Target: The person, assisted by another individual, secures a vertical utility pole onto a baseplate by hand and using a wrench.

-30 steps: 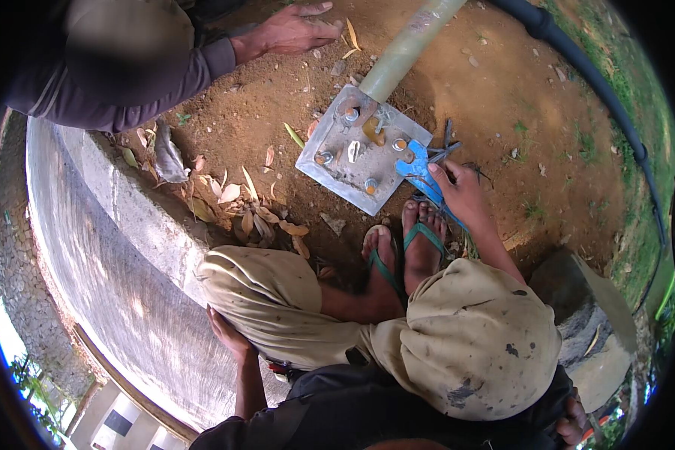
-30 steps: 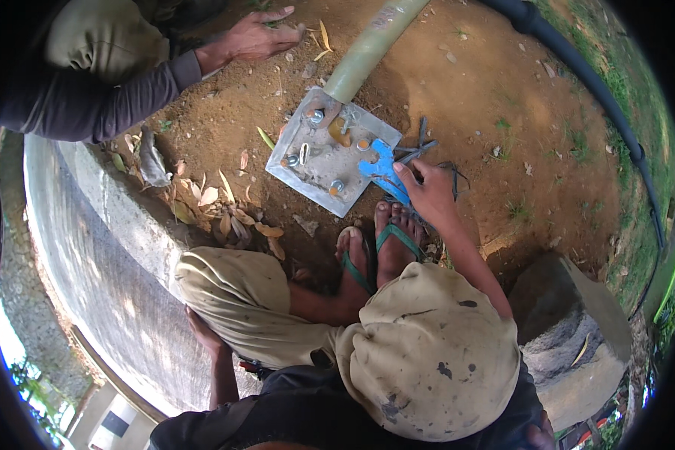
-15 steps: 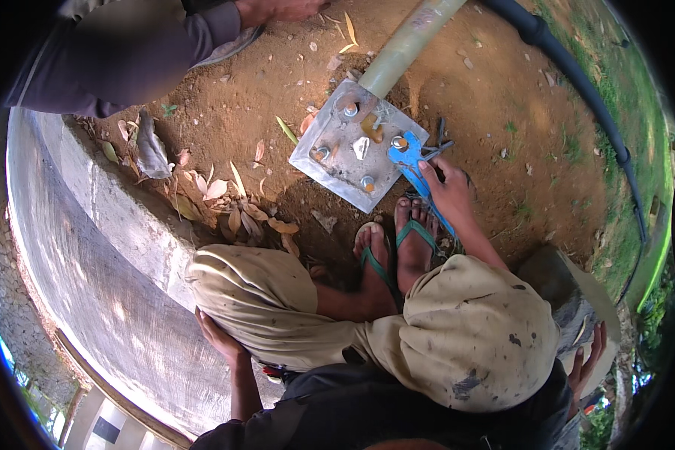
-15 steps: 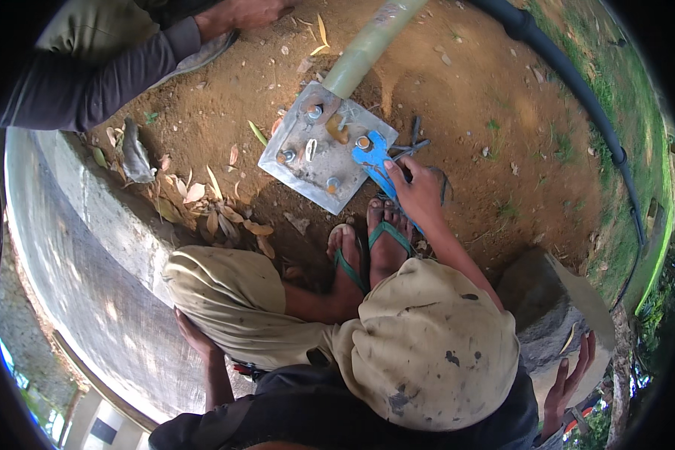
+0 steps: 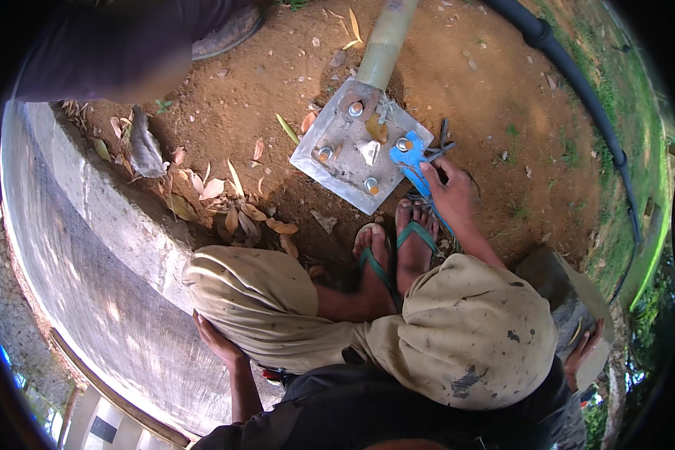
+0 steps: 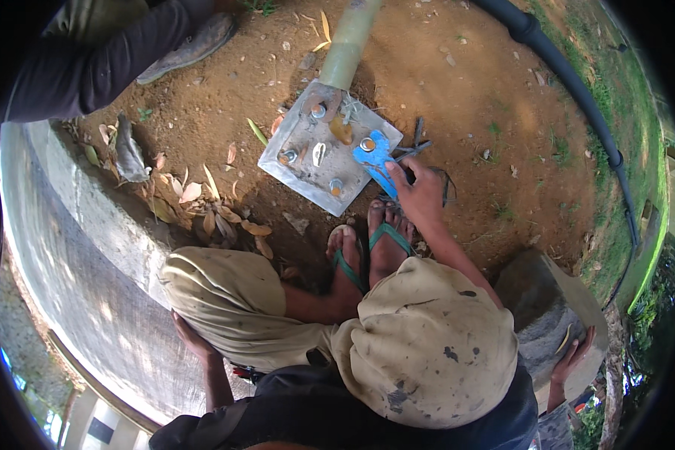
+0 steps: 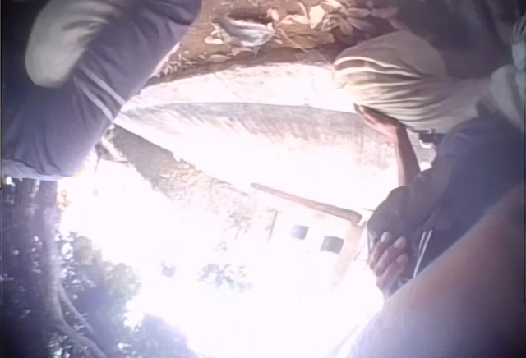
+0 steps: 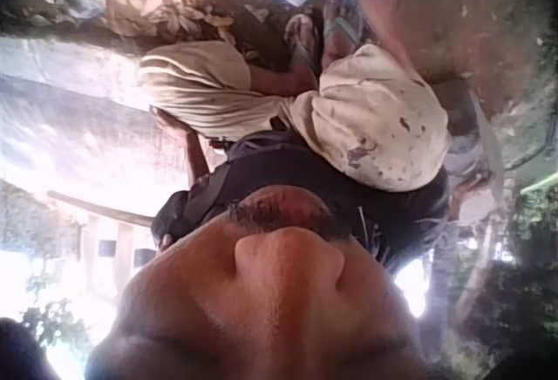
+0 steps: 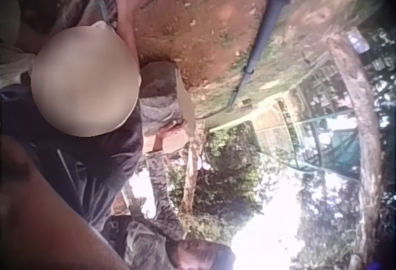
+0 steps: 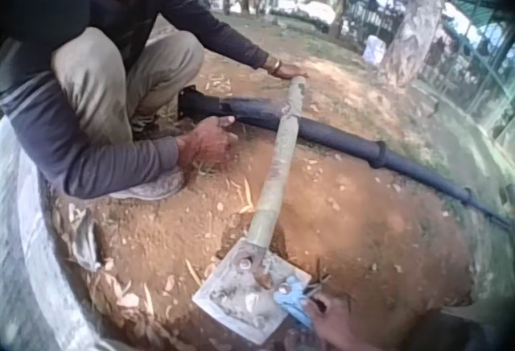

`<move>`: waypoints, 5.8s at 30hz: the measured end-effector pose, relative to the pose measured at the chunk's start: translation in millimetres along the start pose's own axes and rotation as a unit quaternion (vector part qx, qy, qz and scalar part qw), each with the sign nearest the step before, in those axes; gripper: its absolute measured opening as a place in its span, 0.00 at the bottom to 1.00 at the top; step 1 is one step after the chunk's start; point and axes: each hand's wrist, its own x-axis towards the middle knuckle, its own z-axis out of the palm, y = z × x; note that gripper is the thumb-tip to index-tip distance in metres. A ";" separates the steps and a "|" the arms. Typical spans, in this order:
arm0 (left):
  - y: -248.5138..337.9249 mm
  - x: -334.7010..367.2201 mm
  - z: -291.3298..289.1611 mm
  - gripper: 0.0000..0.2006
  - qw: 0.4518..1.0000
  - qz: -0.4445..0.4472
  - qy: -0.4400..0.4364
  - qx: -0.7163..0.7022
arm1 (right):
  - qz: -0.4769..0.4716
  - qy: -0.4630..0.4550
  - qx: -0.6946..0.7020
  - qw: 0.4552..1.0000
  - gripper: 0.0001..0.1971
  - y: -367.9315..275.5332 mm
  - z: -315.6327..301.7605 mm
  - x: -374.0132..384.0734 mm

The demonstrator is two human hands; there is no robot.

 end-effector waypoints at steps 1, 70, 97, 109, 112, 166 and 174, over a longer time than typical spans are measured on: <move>-2.8 -0.4 -1.8 0.32 1.000 0.012 -0.005 0.016 | 0.000 0.005 0.009 1.000 0.20 0.6 0.7 -0.4; -24.1 8.6 -12.4 0.33 0.994 -0.052 -0.023 -0.093 | 0.035 -0.106 -0.181 0.977 0.24 -23.8 -23.4 -31.0; -34.3 12.7 -15.1 0.33 0.989 -0.029 -0.055 -0.137 | 0.062 -0.107 -0.043 0.991 0.37 -49.1 26.3 -32.6; -25.4 4.9 -17.6 0.31 0.997 0.059 -0.049 0.031 | -0.319 -0.094 -0.338 0.880 0.27 -22.5 -56.5 79.6; -19.2 4.2 -13.9 0.30 0.996 0.059 -0.051 -0.052 | -0.238 -0.161 -0.338 0.896 0.26 -33.1 -55.6 83.3; -36.8 5.8 -26.8 0.29 0.993 0.099 -0.059 0.032 | -0.202 -0.155 -0.329 0.909 0.26 -56.4 -45.5 70.1; -34.7 0.5 -17.3 0.32 0.999 0.042 -0.012 0.017 | 0.005 -0.273 -0.309 0.911 0.27 -45.6 -35.7 5.0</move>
